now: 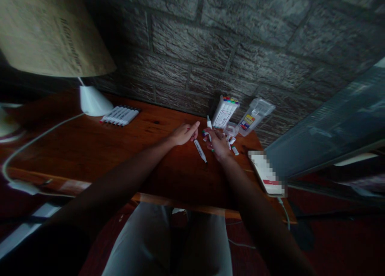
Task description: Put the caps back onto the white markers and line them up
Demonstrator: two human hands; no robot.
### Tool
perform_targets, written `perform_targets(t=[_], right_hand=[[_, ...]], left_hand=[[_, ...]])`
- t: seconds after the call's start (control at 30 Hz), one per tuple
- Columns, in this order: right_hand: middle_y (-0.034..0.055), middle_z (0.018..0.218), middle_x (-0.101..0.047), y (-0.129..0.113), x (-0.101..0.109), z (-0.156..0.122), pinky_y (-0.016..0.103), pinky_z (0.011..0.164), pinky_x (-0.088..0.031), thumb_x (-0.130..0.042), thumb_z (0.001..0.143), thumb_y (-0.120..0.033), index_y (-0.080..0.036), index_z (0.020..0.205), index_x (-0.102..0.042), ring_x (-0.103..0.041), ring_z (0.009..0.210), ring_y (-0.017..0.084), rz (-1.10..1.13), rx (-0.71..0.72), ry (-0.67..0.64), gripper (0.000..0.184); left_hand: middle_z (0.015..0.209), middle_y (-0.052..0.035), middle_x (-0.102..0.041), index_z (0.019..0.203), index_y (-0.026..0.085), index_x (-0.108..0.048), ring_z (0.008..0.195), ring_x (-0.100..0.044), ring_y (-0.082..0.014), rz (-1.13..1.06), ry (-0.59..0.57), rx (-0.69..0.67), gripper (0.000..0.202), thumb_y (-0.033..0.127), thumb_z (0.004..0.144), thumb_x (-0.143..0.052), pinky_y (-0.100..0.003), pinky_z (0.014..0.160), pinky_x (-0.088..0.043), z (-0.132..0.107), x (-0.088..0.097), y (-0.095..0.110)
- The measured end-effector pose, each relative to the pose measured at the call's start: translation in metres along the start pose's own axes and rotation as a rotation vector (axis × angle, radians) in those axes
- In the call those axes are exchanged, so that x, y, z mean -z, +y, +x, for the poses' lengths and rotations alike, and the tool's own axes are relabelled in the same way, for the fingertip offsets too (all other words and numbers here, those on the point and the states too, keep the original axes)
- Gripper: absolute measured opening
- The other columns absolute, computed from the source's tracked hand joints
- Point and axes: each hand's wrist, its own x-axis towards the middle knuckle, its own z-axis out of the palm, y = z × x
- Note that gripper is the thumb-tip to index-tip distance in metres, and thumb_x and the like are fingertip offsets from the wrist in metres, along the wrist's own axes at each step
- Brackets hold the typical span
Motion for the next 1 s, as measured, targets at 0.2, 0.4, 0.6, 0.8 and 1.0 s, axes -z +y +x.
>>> perform_targets(t=[0.2, 0.4, 0.6, 0.8, 1.0], right_hand=[[-0.0081, 0.061, -0.052, 0.0023, -0.0014, -0.0028, 0.019, 0.040, -0.018, -0.073, 0.076, -0.066, -0.025, 0.099, -0.065, -0.033, 0.041, 0.003, -0.042, 0.009, -0.035, 0.048], [-0.0093, 0.060, -0.053, 0.0041, -0.0015, -0.0029, 0.018, 0.040, -0.021, -0.077, 0.072, -0.066, -0.025, 0.097, -0.060, -0.035, 0.041, 0.004, -0.047, 0.046, -0.025, 0.051], [-0.0075, 0.059, -0.053, 0.0037, -0.0003, -0.0011, 0.020, 0.041, -0.021, -0.071, 0.072, -0.076, -0.023, 0.091, -0.060, -0.035, 0.042, 0.004, -0.024, 0.034, -0.039, 0.058], [-0.0057, 0.061, -0.053, 0.0022, -0.0009, -0.0015, 0.020, 0.040, -0.019, -0.073, 0.068, -0.078, -0.020, 0.091, -0.066, -0.035, 0.043, 0.004, -0.027, 0.010, -0.058, 0.063], [-0.0038, 0.069, -0.057, -0.0011, -0.0016, -0.0045, 0.019, 0.042, -0.024, -0.077, 0.066, -0.072, -0.019, 0.090, -0.071, -0.042, 0.051, 0.005, -0.083, 0.018, -0.046, 0.059]], left_hand=[[0.057, -0.0025, -0.061, 0.065, 0.019, -0.062, 0.060, -0.058, -0.0149, 0.000, -0.009, -0.008, 0.079, 0.066, 0.103, -0.011, -0.031, 0.076, -0.045, -0.0001, -0.0003, -0.0005], [0.057, -0.0025, -0.061, 0.065, 0.019, -0.063, 0.059, -0.059, -0.0149, 0.002, -0.007, -0.015, 0.080, 0.067, 0.102, -0.011, -0.031, 0.075, -0.045, 0.0004, -0.0004, -0.0015], [0.056, -0.0023, -0.061, 0.064, 0.018, -0.062, 0.059, -0.059, -0.0144, 0.012, -0.007, -0.024, 0.080, 0.067, 0.102, -0.011, -0.030, 0.073, -0.045, 0.0007, -0.0005, -0.0010], [0.056, -0.0022, -0.061, 0.064, 0.018, -0.062, 0.058, -0.058, -0.0140, 0.010, -0.013, -0.027, 0.081, 0.067, 0.102, -0.010, -0.030, 0.074, -0.045, 0.0004, -0.0005, -0.0011], [0.057, -0.0022, -0.061, 0.064, 0.018, -0.062, 0.058, -0.058, -0.0139, 0.019, -0.014, -0.011, 0.081, 0.065, 0.103, -0.010, -0.030, 0.074, -0.045, -0.0001, 0.0000, -0.0006]])
